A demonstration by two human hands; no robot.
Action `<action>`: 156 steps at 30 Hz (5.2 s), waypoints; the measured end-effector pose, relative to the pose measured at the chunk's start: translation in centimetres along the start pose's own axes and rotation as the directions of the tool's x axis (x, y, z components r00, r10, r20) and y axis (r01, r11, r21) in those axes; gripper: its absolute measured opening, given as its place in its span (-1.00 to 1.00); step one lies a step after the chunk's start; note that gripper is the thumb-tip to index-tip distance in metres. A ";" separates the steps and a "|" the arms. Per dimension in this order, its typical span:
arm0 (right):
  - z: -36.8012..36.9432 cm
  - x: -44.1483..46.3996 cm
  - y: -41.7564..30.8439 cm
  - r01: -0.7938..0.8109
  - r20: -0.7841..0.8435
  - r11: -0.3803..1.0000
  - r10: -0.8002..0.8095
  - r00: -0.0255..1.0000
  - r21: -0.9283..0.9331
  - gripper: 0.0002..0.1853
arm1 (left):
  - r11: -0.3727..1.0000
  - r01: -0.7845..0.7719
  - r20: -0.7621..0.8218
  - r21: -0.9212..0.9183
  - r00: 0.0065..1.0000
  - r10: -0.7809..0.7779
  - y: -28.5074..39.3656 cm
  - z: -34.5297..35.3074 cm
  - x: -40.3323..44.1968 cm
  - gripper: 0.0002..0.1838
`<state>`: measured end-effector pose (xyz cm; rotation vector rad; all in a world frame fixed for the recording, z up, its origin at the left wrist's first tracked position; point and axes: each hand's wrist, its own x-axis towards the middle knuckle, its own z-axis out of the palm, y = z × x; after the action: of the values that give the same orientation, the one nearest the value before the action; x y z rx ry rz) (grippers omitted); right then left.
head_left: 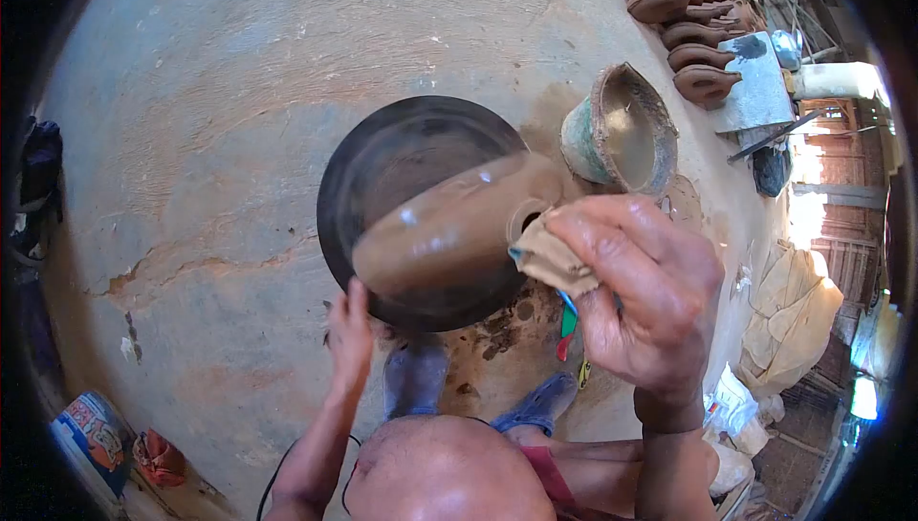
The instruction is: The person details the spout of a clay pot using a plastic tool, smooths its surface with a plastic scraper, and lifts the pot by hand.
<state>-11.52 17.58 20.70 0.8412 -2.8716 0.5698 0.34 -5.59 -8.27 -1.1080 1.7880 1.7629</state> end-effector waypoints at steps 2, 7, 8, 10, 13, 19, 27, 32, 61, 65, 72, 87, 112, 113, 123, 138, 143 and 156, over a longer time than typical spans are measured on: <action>-0.3 -0.2 -0.3 -0.023 0.018 1.000 0.023 1.000 0.010 -0.47 | 0.990 0.138 0.245 -0.028 0.961 -0.127 -1.4 -1.0 -1.8 -0.44; -0.3 -0.8 -0.2 -0.016 -0.003 1.000 0.016 1.000 0.025 -0.49 | 1.000 0.021 0.286 -0.004 0.958 -0.019 0.1 -3.0 -1.1 -0.37; -0.5 -0.7 -0.3 -0.024 -0.001 0.999 0.024 1.000 0.026 -0.49 | 0.998 -0.058 0.187 -0.020 0.980 0.061 1.0 -3.1 -0.4 -0.35; -0.9 -0.6 -0.6 -0.067 0.026 0.998 0.067 0.997 0.003 -0.51 | 0.990 -0.138 0.089 -0.023 0.986 0.140 2.0 -3.6 1.1 -0.33; -1.7 -0.2 -0.7 -0.121 0.074 0.992 0.123 0.990 -0.031 -0.51 | 0.974 -0.213 0.012 -0.072 0.977 0.215 2.9 -3.9 3.5 -0.26; -2.2 0.7 -0.1 -0.139 0.144 0.989 0.144 0.979 -0.042 -0.47 | 0.930 -0.347 -0.031 -0.120 0.938 0.345 8.1 -2.6 5.8 -0.15; -1.5 1.7 -0.5 -0.150 0.152 0.988 0.153 0.976 -0.032 -0.49 | 0.977 -0.191 -0.080 0.091 0.977 0.199 1.0 1.0 0.6 -0.50; -1.2 1.6 -1.2 -0.099 0.163 0.995 0.100 0.982 -0.016 -0.53 | 0.997 0.059 0.264 -0.056 0.964 -0.042 -1.9 -0.8 -2.9 -0.35; -1.1 1.8 -1.0 -0.093 0.132 0.995 0.097 0.987 -0.036 -0.51 | 0.898 -0.304 -0.097 0.318 0.932 0.350 2.3 -0.4 5.8 -0.40; -1.0 1.3 -1.3 -0.088 0.160 0.996 0.092 0.983 -0.034 -0.50 | 0.935 0.355 0.528 -0.016 0.797 -0.294 -2.2 -0.2 -4.2 -0.36; -1.4 0.6 -1.6 -0.129 0.181 0.990 0.137 0.974 -0.056 -0.49 | 0.944 -0.292 -0.102 -0.154 0.955 0.279 5.9 -1.4 3.9 -0.36; -1.1 1.8 -1.7 -0.133 0.156 0.989 0.141 0.978 -0.061 -0.50 | 0.942 -0.254 -0.091 -0.220 0.967 0.240 3.8 -1.4 2.5 -0.35; -0.7 1.5 -2.1 -0.219 0.101 0.975 0.222 0.970 -0.038 -0.56 | 0.979 -0.080 0.037 -0.186 0.995 0.089 1.5 -2.2 2.6 -0.22; -0.8 1.5 -2.2 -0.233 0.119 0.972 0.236 0.965 -0.035 -0.56 | 0.964 -0.111 0.031 -0.241 0.992 0.122 1.7 -2.3 3.0 -0.23; 0.3 -1.5 0.4 -0.137 -0.223 0.989 0.148 0.963 0.063 -0.62 | 0.922 -0.223 -0.111 -0.318 0.974 0.197 4.0 -0.8 4.5 -0.27; 1.3 -0.6 -1.0 -0.189 -0.153 0.980 0.195 0.969 0.057 -0.66 | 0.977 -0.172 -0.024 -0.123 0.985 0.170 0.5 -1.5 2.7 -0.29; 1.2 -0.5 -1.7 -0.195 -0.117 0.980 0.199 0.973 0.046 -0.67 | 0.953 0.300 0.476 -0.035 0.844 -0.248 -2.5 0.2 -3.3 -0.24; 0.8 -1.2 -1.3 -0.225 -0.143 0.974 0.227 0.963 0.026 -0.62 | 0.971 0.188 0.291 -0.151 0.947 -0.138 -2.7 1.2 -1.9 -0.30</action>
<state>-9.83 16.87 20.17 0.4532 -2.8498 0.6391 3.22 -3.65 -8.78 -0.9840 1.3569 1.8964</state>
